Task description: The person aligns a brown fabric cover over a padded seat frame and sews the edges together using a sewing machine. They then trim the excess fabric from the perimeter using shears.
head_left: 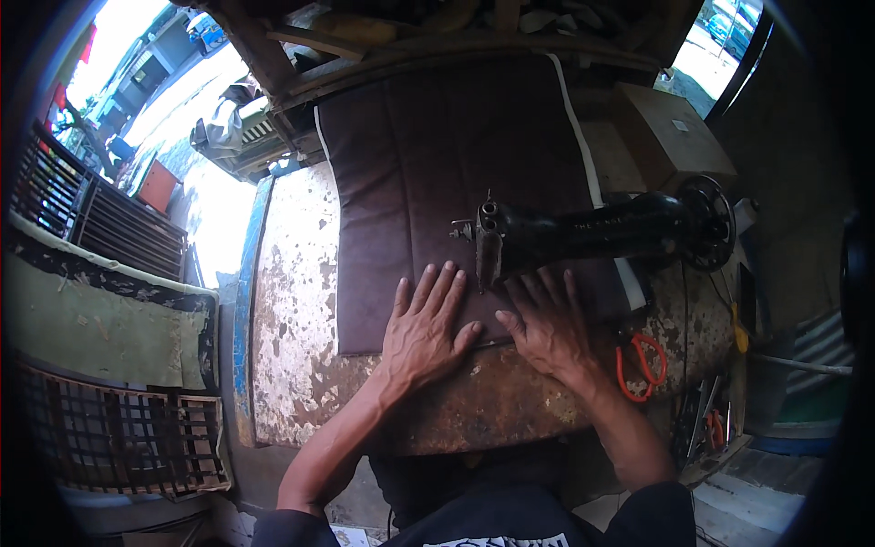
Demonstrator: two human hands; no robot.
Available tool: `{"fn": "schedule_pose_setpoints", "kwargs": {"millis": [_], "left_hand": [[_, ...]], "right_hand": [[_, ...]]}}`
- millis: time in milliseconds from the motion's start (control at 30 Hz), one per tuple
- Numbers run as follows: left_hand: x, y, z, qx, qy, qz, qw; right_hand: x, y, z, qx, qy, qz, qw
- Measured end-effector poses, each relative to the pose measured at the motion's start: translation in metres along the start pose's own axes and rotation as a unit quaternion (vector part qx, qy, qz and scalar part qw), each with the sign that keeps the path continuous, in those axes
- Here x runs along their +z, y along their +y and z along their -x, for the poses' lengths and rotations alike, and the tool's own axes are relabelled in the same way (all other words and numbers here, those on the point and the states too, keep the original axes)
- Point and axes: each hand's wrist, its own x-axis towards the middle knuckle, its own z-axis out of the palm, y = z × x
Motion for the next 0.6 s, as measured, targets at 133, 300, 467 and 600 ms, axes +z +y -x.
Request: {"fn": "schedule_pose_setpoints", "kwargs": {"millis": [133,300,467,600], "left_hand": [[0.000,-0.001,-0.002,-0.004,-0.001,0.010,1.000],[0.003,-0.005,-0.004,-0.006,-0.003,0.004,1.000],[0.004,-0.013,-0.015,-0.005,-0.006,0.006,1.000],[0.001,-0.017,-0.024,-0.011,-0.008,0.011,1.000]], "right_hand": [[0.002,0.002,-0.002,-0.002,0.006,-0.002,1.000],[0.006,0.004,-0.009,0.001,0.006,0.000,1.000],[0.006,0.007,-0.017,-0.008,0.001,0.009,1.000],[0.017,0.015,-0.021,-0.041,0.024,0.037,0.998]]}}
